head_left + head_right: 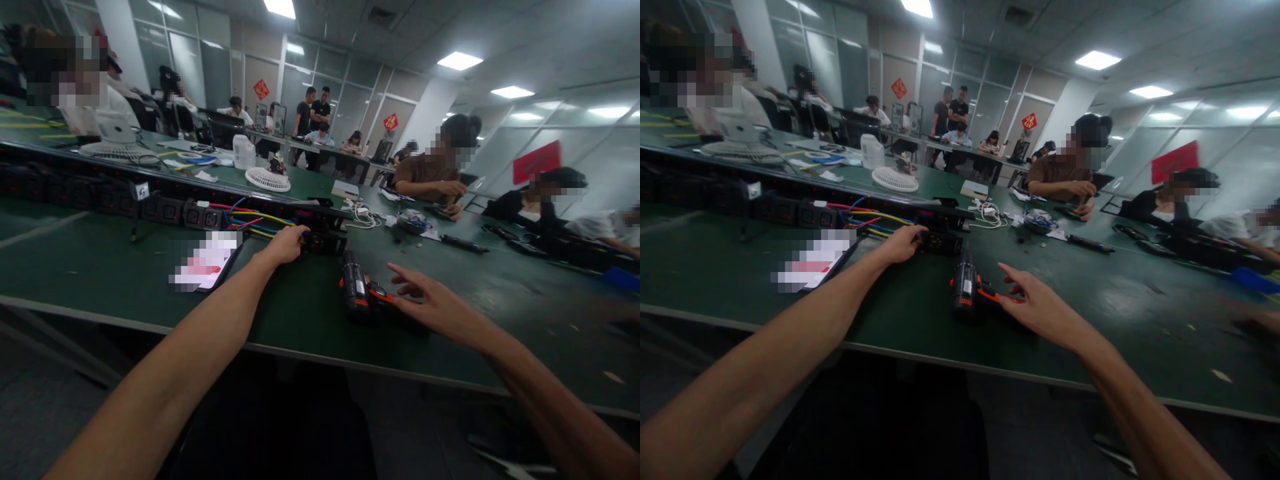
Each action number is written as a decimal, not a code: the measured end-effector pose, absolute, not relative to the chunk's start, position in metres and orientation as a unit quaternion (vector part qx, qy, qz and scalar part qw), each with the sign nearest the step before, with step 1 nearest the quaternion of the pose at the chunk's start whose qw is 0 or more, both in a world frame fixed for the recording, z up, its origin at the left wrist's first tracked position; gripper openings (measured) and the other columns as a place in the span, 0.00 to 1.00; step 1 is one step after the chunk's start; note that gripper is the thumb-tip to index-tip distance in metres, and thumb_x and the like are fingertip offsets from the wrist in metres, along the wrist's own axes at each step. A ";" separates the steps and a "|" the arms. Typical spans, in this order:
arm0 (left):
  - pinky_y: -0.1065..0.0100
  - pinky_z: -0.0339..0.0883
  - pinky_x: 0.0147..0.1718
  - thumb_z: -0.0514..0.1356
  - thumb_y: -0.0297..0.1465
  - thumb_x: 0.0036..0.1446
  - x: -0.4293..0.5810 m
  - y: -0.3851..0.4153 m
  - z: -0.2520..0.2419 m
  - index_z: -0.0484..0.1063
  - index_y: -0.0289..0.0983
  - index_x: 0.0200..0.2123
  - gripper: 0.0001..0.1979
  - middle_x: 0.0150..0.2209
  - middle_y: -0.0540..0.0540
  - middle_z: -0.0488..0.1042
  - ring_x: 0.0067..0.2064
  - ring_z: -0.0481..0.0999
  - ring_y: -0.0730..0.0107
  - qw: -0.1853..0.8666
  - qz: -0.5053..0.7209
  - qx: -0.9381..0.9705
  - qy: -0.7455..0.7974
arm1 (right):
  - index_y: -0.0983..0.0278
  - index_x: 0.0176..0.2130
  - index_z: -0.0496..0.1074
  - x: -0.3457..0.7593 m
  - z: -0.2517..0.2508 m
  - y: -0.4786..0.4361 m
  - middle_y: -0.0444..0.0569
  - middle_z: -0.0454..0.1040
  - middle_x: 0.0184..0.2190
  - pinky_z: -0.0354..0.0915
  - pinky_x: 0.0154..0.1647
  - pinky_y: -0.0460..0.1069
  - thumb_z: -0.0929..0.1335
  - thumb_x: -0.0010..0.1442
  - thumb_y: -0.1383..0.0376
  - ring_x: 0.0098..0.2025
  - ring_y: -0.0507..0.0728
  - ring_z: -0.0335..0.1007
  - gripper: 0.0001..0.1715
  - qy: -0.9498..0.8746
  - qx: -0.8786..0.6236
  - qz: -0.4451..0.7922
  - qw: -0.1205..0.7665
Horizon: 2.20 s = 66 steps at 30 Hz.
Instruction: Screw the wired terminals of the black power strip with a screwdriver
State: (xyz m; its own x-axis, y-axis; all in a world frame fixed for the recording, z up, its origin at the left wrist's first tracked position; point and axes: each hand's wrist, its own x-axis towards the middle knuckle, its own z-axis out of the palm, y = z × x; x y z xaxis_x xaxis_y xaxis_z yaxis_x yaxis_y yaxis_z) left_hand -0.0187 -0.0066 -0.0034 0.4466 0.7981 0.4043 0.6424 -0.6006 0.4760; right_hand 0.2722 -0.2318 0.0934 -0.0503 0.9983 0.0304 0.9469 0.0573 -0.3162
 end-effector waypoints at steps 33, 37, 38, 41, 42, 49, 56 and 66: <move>0.56 0.65 0.61 0.41 0.41 0.73 -0.007 -0.018 0.027 0.75 0.41 0.53 0.25 0.60 0.44 0.76 0.60 0.74 0.56 0.253 0.247 0.818 0.453 | 0.60 0.55 0.77 0.202 0.090 -0.276 0.51 0.84 0.43 0.72 0.40 0.52 0.68 0.58 0.66 0.43 0.62 0.81 0.25 -0.761 -0.621 0.009 0.190; 0.54 0.65 0.62 0.40 0.41 0.73 -0.006 -0.015 0.026 0.75 0.41 0.52 0.25 0.62 0.44 0.75 0.61 0.73 0.55 0.237 0.228 0.825 0.459 | 0.60 0.46 0.79 0.182 0.095 -0.264 0.49 0.84 0.39 0.69 0.36 0.50 0.68 0.56 0.68 0.38 0.60 0.80 0.17 -0.755 -0.635 0.020 0.164; 0.54 0.65 0.61 0.40 0.41 0.73 -0.007 -0.015 0.026 0.75 0.41 0.51 0.25 0.62 0.43 0.75 0.61 0.73 0.55 0.231 0.223 0.829 0.459 | 0.60 0.45 0.79 0.178 0.096 -0.262 0.49 0.84 0.39 0.68 0.36 0.50 0.68 0.56 0.69 0.38 0.60 0.80 0.16 -0.753 -0.639 0.019 0.153; 0.52 0.66 0.60 0.39 0.41 0.74 -0.007 -0.015 0.027 0.74 0.41 0.51 0.25 0.61 0.42 0.75 0.62 0.72 0.54 0.213 0.206 0.840 0.454 | 0.60 0.45 0.78 0.173 0.096 -0.256 0.50 0.84 0.42 0.67 0.38 0.51 0.69 0.56 0.69 0.41 0.61 0.81 0.17 -0.752 -0.646 0.016 0.131; 0.51 0.66 0.60 0.39 0.41 0.74 -0.007 -0.016 0.028 0.74 0.41 0.51 0.25 0.61 0.41 0.74 0.62 0.72 0.53 0.209 0.202 0.842 0.454 | 0.60 0.46 0.78 0.173 0.096 -0.255 0.51 0.84 0.43 0.68 0.38 0.51 0.69 0.56 0.69 0.42 0.62 0.81 0.18 -0.752 -0.646 0.015 0.127; 0.41 0.60 0.63 0.36 0.46 0.73 -0.003 -0.023 0.029 0.73 0.40 0.56 0.31 0.65 0.37 0.72 0.65 0.70 0.45 0.228 0.208 0.821 0.481 | 0.58 0.51 0.78 0.173 0.095 -0.253 0.49 0.84 0.44 0.68 0.40 0.53 0.69 0.56 0.67 0.45 0.64 0.81 0.22 -0.755 -0.646 0.024 0.114; 0.41 0.55 0.66 0.39 0.49 0.72 -0.003 -0.023 0.029 0.74 0.39 0.58 0.32 0.68 0.36 0.69 0.68 0.67 0.42 0.261 0.224 0.798 0.495 | 0.56 0.53 0.77 0.167 0.093 -0.257 0.48 0.83 0.50 0.68 0.43 0.53 0.70 0.56 0.68 0.50 0.65 0.81 0.25 -0.760 -0.645 0.007 0.081; 0.37 0.51 0.67 0.38 0.48 0.72 -0.003 -0.024 0.030 0.73 0.39 0.59 0.31 0.68 0.37 0.69 0.69 0.66 0.42 0.266 0.221 0.798 0.493 | 0.57 0.54 0.76 0.170 0.091 -0.254 0.49 0.84 0.48 0.67 0.41 0.54 0.69 0.56 0.67 0.48 0.66 0.81 0.26 -0.763 -0.639 0.002 0.095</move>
